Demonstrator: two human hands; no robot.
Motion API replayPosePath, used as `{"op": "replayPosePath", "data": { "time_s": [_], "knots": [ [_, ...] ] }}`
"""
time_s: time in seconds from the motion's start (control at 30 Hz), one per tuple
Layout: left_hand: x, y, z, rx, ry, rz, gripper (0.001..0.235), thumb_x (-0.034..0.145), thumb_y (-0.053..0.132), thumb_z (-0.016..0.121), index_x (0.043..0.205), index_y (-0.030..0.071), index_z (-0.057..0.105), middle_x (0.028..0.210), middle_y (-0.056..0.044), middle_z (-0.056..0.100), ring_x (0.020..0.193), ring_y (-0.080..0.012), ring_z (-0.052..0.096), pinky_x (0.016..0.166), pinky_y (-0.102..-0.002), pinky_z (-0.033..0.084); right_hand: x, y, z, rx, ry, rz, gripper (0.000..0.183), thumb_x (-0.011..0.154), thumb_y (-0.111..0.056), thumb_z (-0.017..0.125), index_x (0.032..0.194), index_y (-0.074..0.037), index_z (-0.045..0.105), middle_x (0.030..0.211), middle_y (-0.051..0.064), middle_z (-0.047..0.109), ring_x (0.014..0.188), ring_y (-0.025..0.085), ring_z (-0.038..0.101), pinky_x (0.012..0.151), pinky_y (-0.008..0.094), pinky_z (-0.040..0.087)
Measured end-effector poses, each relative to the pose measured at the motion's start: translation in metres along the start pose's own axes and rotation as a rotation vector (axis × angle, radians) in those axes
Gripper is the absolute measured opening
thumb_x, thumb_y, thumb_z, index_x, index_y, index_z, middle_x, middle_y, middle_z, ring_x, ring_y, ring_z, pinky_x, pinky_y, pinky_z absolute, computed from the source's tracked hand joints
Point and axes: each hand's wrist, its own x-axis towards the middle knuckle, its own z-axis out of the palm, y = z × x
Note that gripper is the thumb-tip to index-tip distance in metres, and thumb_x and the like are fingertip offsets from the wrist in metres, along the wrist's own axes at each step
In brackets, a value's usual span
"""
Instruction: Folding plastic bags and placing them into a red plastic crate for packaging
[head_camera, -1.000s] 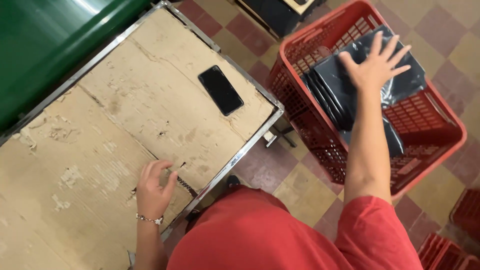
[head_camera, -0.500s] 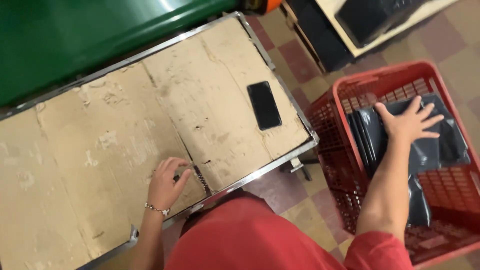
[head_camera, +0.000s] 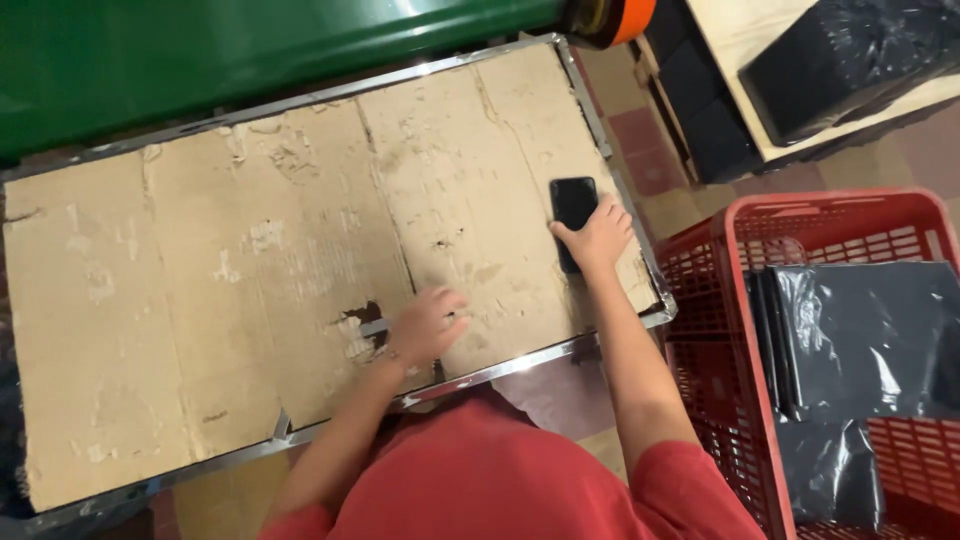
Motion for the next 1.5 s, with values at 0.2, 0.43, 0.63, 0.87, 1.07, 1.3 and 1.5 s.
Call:
{"op": "replayPosePath", "data": {
  "time_s": [0.2, 0.43, 0.63, 0.87, 1.07, 1.3, 1.5],
  "knots": [
    [0.080, 0.072, 0.041, 0.252, -0.405, 0.044, 0.066, 0.092, 0.038, 0.070, 0.148, 0.013, 0.045, 0.158, -0.011, 0.042, 0.155, -0.0316, 0.024, 0.121, -0.066, 0.023, 0.001, -0.009, 0.020, 0.007, 0.160, 0.042, 0.109, 0.052, -0.047, 0.088, 0.141, -0.002, 0.044, 0.115, 0.019, 0.054, 0.113, 0.044, 0.051, 0.094, 0.056, 0.040],
    [0.126, 0.102, 0.093, 0.305, -0.326, 0.025, 0.101, 0.086, 0.055, 0.074, 0.158, 0.003, 0.026, 0.169, -0.015, 0.017, 0.159, -0.0306, 0.002, 0.120, -0.077, 0.007, 0.006, 0.007, 0.010, 0.208, -0.046, 0.176, 0.113, 0.063, -0.047, 0.093, 0.152, -0.005, 0.037, 0.136, 0.022, 0.049, 0.132, 0.045, 0.043, 0.107, 0.060, 0.038],
    [0.130, 0.095, 0.116, 0.322, -0.225, -0.007, 0.088, 0.093, 0.048, 0.071, 0.156, 0.004, 0.029, 0.169, -0.013, 0.017, 0.159, -0.0276, 0.002, 0.122, -0.075, 0.006, 0.007, 0.085, 0.054, 0.845, -0.070, 0.128, 0.063, 0.086, -0.020, 0.081, 0.142, -0.005, 0.056, 0.115, 0.019, 0.070, 0.104, 0.030, 0.070, 0.088, 0.041, 0.058],
    [0.131, 0.093, 0.121, 0.342, -0.221, -0.015, 0.088, 0.094, 0.051, 0.068, 0.158, 0.005, 0.027, 0.170, -0.010, 0.015, 0.159, -0.0257, -0.001, 0.123, -0.073, 0.004, -0.033, 0.038, 0.008, 1.118, -0.003, 0.231, 0.037, 0.103, -0.017, 0.060, 0.140, -0.013, 0.065, 0.146, 0.031, 0.041, 0.147, 0.042, 0.035, 0.123, 0.048, 0.033],
    [0.129, 0.094, 0.121, 0.325, -0.203, -0.008, 0.086, 0.095, 0.050, 0.068, 0.156, 0.004, 0.029, 0.170, -0.011, 0.017, 0.159, -0.0256, 0.000, 0.124, -0.072, 0.006, -0.042, 0.039, 0.005, 1.034, 0.011, 0.151, 0.041, 0.109, -0.024, 0.054, 0.146, -0.008, 0.059, 0.146, 0.025, 0.052, 0.143, 0.038, 0.044, 0.121, 0.048, 0.036],
    [0.150, 0.031, 0.127, 0.214, -0.266, 0.097, 0.092, 0.087, 0.063, 0.069, 0.154, 0.010, 0.034, 0.166, -0.006, 0.024, 0.159, -0.0238, 0.008, 0.125, -0.069, 0.014, -0.032, 0.059, 0.029, 0.437, 0.165, -0.115, 0.046, 0.108, -0.037, 0.061, 0.137, -0.002, 0.062, 0.110, 0.019, 0.063, 0.110, 0.039, 0.059, 0.105, 0.052, 0.039],
    [0.167, -0.179, -0.001, -0.680, 0.556, -0.118, 0.043, 0.077, 0.001, 0.084, 0.114, 0.014, 0.067, 0.098, -0.002, 0.070, 0.088, -0.0202, 0.072, 0.073, -0.033, 0.064, -0.044, -0.068, 0.062, 0.734, 0.066, -0.185, 0.046, 0.103, -0.019, 0.069, 0.145, -0.007, 0.054, 0.120, 0.018, 0.059, 0.109, 0.036, 0.063, 0.086, 0.044, 0.056]
  ]
}}
